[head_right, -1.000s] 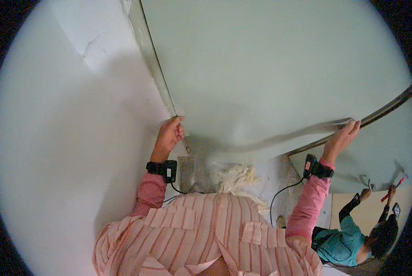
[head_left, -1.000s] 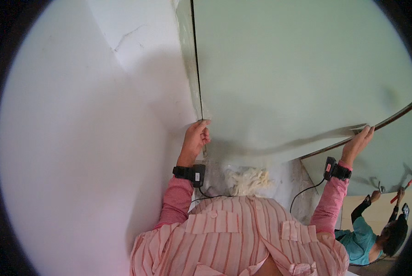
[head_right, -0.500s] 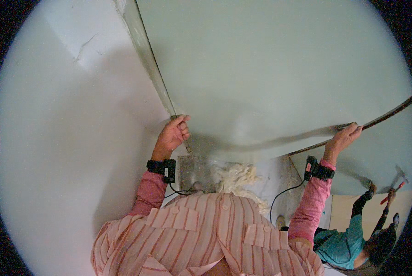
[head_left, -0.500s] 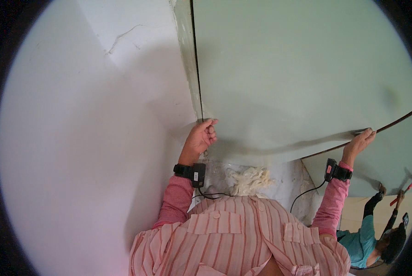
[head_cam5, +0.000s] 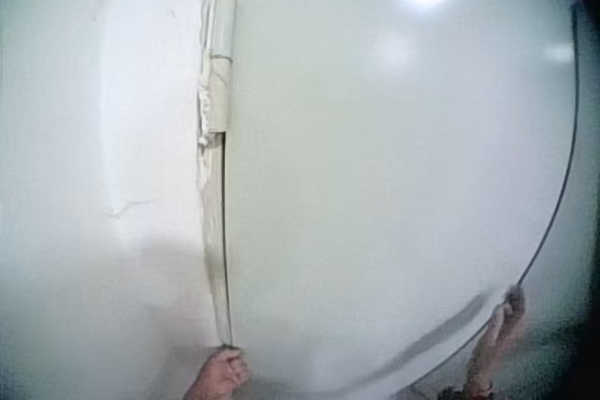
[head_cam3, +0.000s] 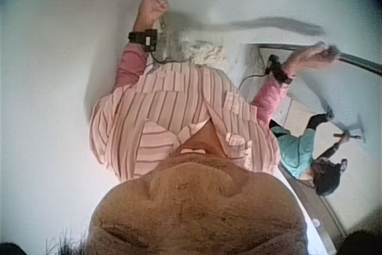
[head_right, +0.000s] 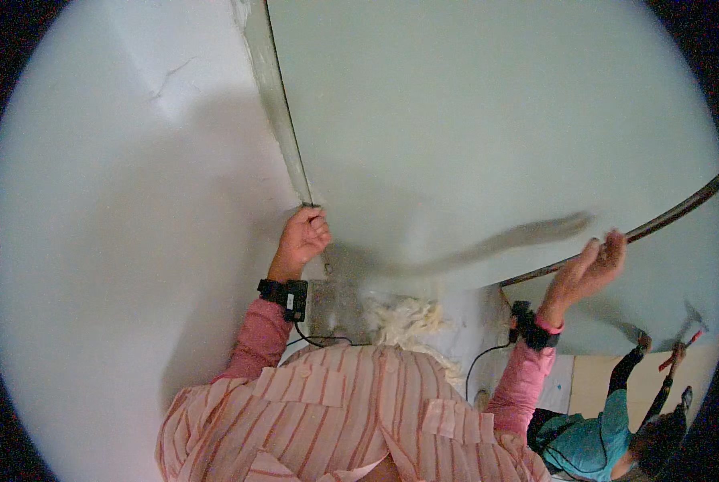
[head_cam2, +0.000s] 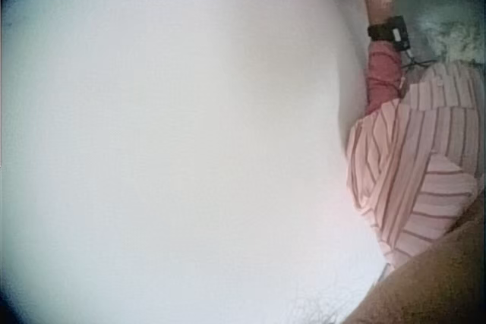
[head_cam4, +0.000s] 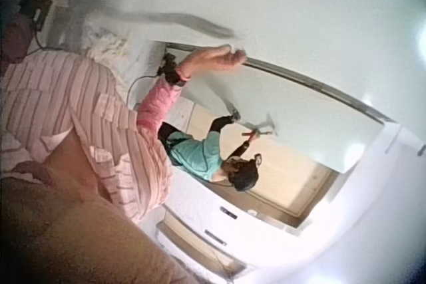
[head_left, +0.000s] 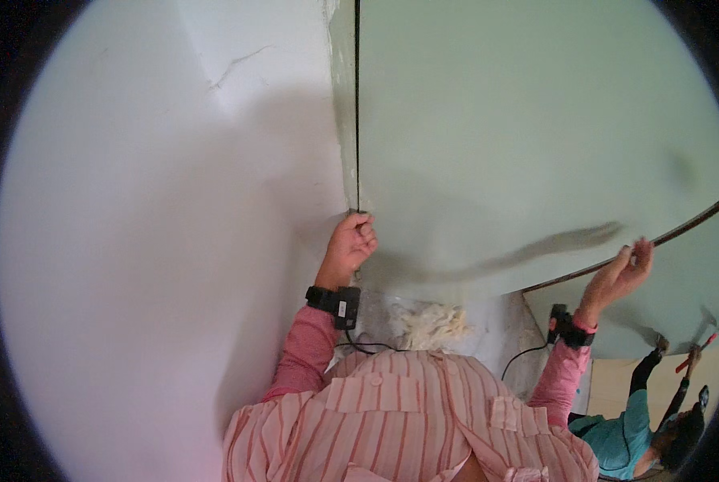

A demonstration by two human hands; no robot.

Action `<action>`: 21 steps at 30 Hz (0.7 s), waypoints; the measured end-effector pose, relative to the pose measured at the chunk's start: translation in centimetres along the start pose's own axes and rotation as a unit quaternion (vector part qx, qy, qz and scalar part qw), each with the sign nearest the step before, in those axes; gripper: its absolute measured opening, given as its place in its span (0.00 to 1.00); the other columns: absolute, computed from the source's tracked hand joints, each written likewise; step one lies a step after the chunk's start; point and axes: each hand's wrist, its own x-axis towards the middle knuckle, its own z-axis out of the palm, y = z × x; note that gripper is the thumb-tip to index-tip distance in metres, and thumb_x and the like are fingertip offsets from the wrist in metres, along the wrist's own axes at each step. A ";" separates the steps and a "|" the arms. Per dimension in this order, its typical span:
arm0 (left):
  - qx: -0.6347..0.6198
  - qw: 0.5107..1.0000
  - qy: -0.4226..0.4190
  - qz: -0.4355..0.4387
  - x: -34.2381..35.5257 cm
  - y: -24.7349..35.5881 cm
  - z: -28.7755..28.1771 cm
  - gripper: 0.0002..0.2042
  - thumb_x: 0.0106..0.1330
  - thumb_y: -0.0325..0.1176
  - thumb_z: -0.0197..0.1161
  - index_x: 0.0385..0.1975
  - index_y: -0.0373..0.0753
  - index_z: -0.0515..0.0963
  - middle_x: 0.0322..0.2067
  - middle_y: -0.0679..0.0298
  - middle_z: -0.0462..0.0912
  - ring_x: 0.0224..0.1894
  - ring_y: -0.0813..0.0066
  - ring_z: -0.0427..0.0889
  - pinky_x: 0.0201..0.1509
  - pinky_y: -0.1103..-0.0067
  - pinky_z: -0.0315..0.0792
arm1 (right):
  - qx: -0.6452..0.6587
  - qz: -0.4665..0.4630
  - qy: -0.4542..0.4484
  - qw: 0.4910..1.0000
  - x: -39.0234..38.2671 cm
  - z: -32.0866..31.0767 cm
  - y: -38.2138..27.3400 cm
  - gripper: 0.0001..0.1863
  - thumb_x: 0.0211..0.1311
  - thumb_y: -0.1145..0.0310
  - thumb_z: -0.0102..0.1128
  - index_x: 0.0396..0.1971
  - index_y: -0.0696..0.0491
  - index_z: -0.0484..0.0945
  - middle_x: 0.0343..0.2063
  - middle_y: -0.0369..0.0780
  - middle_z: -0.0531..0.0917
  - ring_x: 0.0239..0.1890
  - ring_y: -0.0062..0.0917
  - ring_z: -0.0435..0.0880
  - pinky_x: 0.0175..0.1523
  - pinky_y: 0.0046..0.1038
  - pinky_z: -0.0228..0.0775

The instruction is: The person is peeling off protective plastic film from a wall or partition.

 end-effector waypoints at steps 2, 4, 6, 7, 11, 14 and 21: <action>0.005 1.000 0.004 0.009 -0.6 0.2 -0.6 0.05 0.55 0.30 0.55 0.23 0.38 0.69 0.13 0.73 0.60 0.17 0.81 0.60 0.23 0.84 0.58 | 0.135 0.079 -0.120 0.980 -3.5 1.6 -2.5 0.13 0.61 0.75 0.45 0.46 0.60 0.67 0.40 0.41 0.74 0.42 0.24 0.72 0.47 0.25 0.65; -0.019 1.000 0.016 0.019 0.0 0.1 -0.4 0.05 0.54 0.30 0.55 0.21 0.39 0.68 0.13 0.73 0.61 0.17 0.81 0.59 0.23 0.83 0.57 | 0.140 0.148 -0.222 0.953 -4.9 3.1 -5.9 0.11 0.61 0.75 0.45 0.43 0.58 0.70 0.35 0.38 0.76 0.36 0.21 0.74 0.40 0.22 0.67; -0.013 1.000 0.018 0.021 0.1 -0.2 0.6 0.05 0.54 0.30 0.55 0.21 0.39 0.68 0.13 0.72 0.61 0.16 0.81 0.59 0.23 0.83 0.57 | 0.254 0.270 -0.446 0.815 -11.0 6.1 -5.6 0.11 0.61 0.71 0.48 0.43 0.55 0.72 0.36 0.36 0.77 0.33 0.17 0.75 0.35 0.20 0.69; -0.010 0.999 0.032 0.036 -0.3 0.1 0.3 0.05 0.54 0.30 0.55 0.20 0.40 0.67 0.13 0.72 0.62 0.16 0.81 0.59 0.23 0.83 0.57 | 0.249 0.277 -0.441 0.817 -11.6 6.8 -6.6 0.12 0.60 0.70 0.49 0.43 0.56 0.73 0.31 0.36 0.77 0.30 0.17 0.75 0.33 0.19 0.67; -0.016 0.999 0.009 0.033 0.2 0.2 0.0 0.06 0.53 0.29 0.55 0.18 0.41 0.66 0.14 0.72 0.63 0.16 0.80 0.60 0.24 0.82 0.58 | 0.298 0.344 -0.574 0.681 -17.9 12.0 -10.3 0.14 0.61 0.65 0.49 0.41 0.58 0.73 0.25 0.34 0.78 0.25 0.18 0.75 0.30 0.19 0.68; -0.024 0.999 -0.013 0.039 0.2 0.2 -0.4 0.05 0.53 0.30 0.55 0.19 0.41 0.67 0.15 0.71 0.66 0.18 0.79 0.63 0.28 0.81 0.62 | 0.272 0.349 -0.613 0.654 -18.3 15.6 -13.1 0.17 0.61 0.59 0.47 0.35 0.59 0.76 0.21 0.37 0.79 0.22 0.19 0.76 0.28 0.21 0.68; 0.001 0.995 0.059 0.079 0.1 -0.3 0.7 0.04 0.55 0.32 0.54 0.22 0.42 0.69 0.17 0.71 0.70 0.21 0.79 0.68 0.34 0.78 0.66 | 0.173 0.288 -0.609 0.719 -21.4 21.1 -15.4 0.25 0.57 0.51 0.47 0.15 0.59 0.78 0.13 0.45 0.77 0.17 0.30 0.78 0.26 0.29 0.68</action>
